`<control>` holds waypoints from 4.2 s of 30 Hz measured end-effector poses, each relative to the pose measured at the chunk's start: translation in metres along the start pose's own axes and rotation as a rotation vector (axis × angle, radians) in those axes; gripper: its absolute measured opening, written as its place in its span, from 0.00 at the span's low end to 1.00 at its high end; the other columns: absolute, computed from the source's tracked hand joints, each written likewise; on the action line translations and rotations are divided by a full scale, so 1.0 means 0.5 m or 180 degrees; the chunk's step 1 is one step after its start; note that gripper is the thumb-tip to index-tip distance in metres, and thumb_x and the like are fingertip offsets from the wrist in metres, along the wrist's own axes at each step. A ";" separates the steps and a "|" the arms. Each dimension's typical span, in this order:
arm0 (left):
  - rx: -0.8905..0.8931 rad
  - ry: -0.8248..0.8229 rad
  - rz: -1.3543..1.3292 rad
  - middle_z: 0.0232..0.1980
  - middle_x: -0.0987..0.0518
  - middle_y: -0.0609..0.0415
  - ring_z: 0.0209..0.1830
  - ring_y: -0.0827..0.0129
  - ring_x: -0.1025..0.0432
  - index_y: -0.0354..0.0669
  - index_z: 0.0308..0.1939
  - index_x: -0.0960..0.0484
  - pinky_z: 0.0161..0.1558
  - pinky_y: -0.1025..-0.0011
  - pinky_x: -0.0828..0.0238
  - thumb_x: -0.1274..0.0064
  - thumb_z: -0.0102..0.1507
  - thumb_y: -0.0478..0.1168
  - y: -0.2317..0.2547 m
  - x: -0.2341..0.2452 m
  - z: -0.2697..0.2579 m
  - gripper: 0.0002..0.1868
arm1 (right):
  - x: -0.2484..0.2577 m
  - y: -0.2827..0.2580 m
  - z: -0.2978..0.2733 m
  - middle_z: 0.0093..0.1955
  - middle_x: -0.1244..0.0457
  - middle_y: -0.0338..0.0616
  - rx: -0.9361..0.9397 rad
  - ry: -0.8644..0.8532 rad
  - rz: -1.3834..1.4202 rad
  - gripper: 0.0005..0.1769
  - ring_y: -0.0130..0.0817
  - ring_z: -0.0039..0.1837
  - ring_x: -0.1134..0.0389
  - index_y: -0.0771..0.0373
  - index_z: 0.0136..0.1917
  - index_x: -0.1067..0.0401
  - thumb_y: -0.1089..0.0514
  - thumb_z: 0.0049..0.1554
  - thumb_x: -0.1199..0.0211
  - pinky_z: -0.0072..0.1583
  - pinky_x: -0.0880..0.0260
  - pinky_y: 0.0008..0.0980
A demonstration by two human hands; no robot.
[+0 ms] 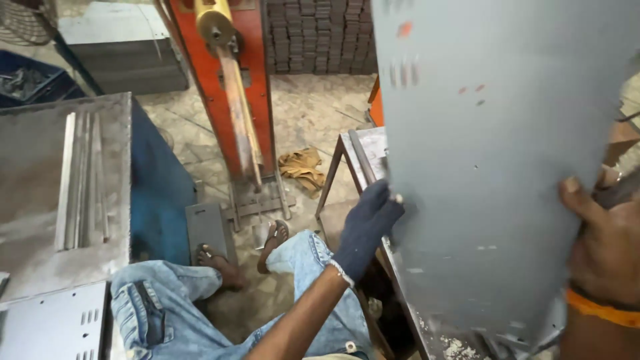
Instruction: Spot welding metal support bars onto metal panels using a industrial spot welding machine.
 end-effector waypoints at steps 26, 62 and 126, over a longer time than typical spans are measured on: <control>-0.3092 0.0569 0.4372 0.57 0.17 0.48 0.58 0.57 0.22 0.42 0.53 0.18 0.58 0.59 0.26 0.44 0.60 0.38 0.172 0.349 -0.259 0.18 | -0.133 -0.077 -0.124 0.31 0.41 0.39 -0.1200 -0.1083 0.5972 0.33 0.29 0.26 0.47 0.63 0.52 0.33 0.31 0.76 0.57 0.28 0.45 0.30; -0.2805 0.0531 0.4776 0.61 0.19 0.39 0.64 0.48 0.24 0.36 0.51 0.19 0.65 0.52 0.28 0.47 0.66 0.39 0.071 0.377 -0.195 0.13 | -0.431 -0.643 0.064 0.52 0.33 0.59 0.2754 -0.0856 0.0765 0.18 0.55 0.54 0.32 0.68 0.54 0.25 0.62 0.50 0.35 0.55 0.35 0.49; -0.0088 0.1954 0.3673 0.42 0.17 0.48 0.35 0.65 0.21 0.42 0.52 0.16 0.43 0.69 0.23 0.51 0.64 0.26 0.310 1.045 -0.468 0.15 | -0.506 -0.657 0.210 0.47 0.28 0.54 0.2364 -0.3074 0.1044 0.14 0.44 0.47 0.28 0.66 0.54 0.21 0.56 0.60 0.39 0.53 0.31 0.41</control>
Point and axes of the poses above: each hand's wrist, its own z-axis towards the middle knuckle, its own x-axis out of the back of the hand, y = z × x, the point moved 1 cm from there along z, towards the middle knuckle
